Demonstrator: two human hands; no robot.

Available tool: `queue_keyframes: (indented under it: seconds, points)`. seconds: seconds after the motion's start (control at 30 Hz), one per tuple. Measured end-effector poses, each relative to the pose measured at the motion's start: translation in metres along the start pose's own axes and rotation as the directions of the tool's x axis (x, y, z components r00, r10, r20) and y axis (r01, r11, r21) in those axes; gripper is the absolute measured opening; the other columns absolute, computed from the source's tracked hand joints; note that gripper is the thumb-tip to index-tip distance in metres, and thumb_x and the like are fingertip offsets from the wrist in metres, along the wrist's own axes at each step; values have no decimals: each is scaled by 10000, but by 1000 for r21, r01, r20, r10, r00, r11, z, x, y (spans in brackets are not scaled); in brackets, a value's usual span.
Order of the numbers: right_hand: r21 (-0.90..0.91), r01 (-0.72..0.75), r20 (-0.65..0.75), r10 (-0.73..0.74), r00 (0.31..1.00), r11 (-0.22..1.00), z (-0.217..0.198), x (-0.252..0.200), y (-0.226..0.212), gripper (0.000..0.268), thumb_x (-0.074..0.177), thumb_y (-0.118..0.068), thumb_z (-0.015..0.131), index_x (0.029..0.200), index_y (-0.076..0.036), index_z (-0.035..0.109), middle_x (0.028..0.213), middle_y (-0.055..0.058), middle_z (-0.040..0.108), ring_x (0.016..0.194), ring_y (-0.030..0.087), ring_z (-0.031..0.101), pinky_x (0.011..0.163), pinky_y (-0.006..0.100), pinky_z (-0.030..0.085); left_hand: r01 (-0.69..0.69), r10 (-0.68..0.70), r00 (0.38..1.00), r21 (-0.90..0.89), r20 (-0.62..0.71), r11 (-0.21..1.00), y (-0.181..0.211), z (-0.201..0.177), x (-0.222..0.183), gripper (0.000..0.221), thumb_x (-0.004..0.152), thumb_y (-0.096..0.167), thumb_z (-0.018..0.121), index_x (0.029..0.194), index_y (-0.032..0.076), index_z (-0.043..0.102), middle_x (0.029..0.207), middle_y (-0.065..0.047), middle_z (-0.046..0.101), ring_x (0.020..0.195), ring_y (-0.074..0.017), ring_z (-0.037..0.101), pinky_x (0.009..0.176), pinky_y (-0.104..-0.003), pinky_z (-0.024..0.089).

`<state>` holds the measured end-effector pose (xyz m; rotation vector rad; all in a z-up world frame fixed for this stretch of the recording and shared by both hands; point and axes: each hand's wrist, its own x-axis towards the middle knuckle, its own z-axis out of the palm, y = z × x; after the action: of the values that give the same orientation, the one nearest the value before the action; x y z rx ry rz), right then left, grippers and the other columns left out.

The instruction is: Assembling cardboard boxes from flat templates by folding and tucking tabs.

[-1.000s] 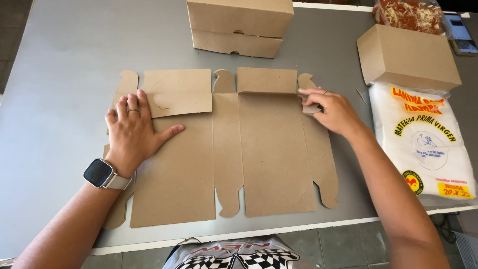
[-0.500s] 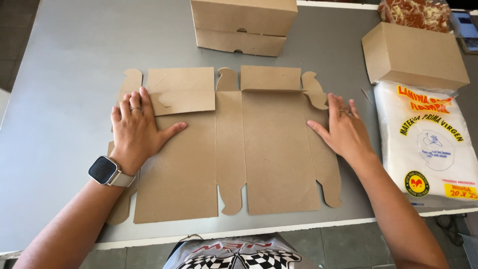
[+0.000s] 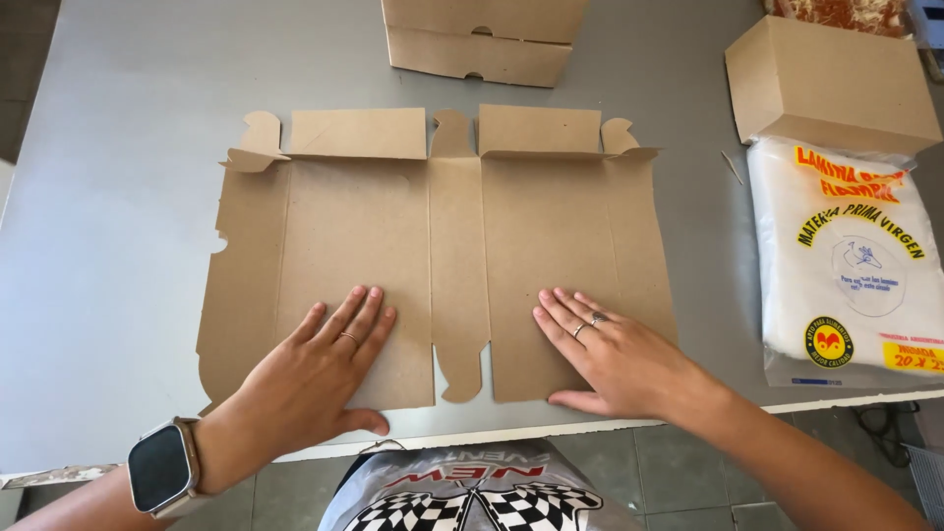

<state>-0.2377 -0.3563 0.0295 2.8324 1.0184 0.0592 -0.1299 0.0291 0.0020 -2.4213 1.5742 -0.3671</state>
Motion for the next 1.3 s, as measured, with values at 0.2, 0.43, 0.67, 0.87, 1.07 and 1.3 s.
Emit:
queue_keyframes:
  seconds: [0.2,0.43,0.67,0.87,1.07,1.3]
  points:
    - [372,-64,12,64,998,926,7,-3,14,457,959,-186,508,1366,6,591,1454,197,566,1347,274,558,1085,413,483,-108,105,994,-189,-28,976,-4,-5,-10,819,1016,656,345,1559,44,350,1569,-193,423,1466,-376,375,1102,-437,408]
    - [527,-443,509,148,848,725,-57,28,17,457,1007,-306,393,1360,-148,637,1580,7,463,1447,159,452,1122,367,394,-228,251,967,-304,40,925,-34,-33,18,767,1006,624,432,1501,38,450,1513,-201,489,1397,-350,463,1036,-394,452]
    - [174,-553,332,480,812,815,-40,38,3,335,1053,-413,316,1155,-277,604,717,19,745,737,224,779,692,353,613,403,-68,831,-513,553,758,-57,-83,68,378,1073,318,370,1351,267,620,786,-139,788,820,-325,799,761,-384,614]
    - [0,-404,-205,396,895,915,29,67,4,267,1006,-349,475,1189,-161,521,1068,141,609,1096,333,622,1013,513,459,158,-154,987,-111,41,981,-10,-5,71,488,963,138,404,1438,216,482,1219,-57,620,1144,-250,596,917,-442,459]
    - [271,-257,-62,283,957,928,20,99,1,715,1012,-597,365,1560,-138,336,1636,249,242,1528,468,167,1173,710,107,110,-132,987,-207,-95,972,4,3,94,663,1002,243,403,1635,128,243,1622,-191,329,1541,-374,245,1219,-571,202]
    - [172,-83,-81,98,992,981,29,90,15,819,955,-738,107,1636,-292,193,1691,132,171,1575,338,87,1224,632,-29,83,-86,996,-433,13,898,-21,12,82,754,1057,563,255,1660,122,152,1674,-143,225,1570,-363,92,1212,-617,53]
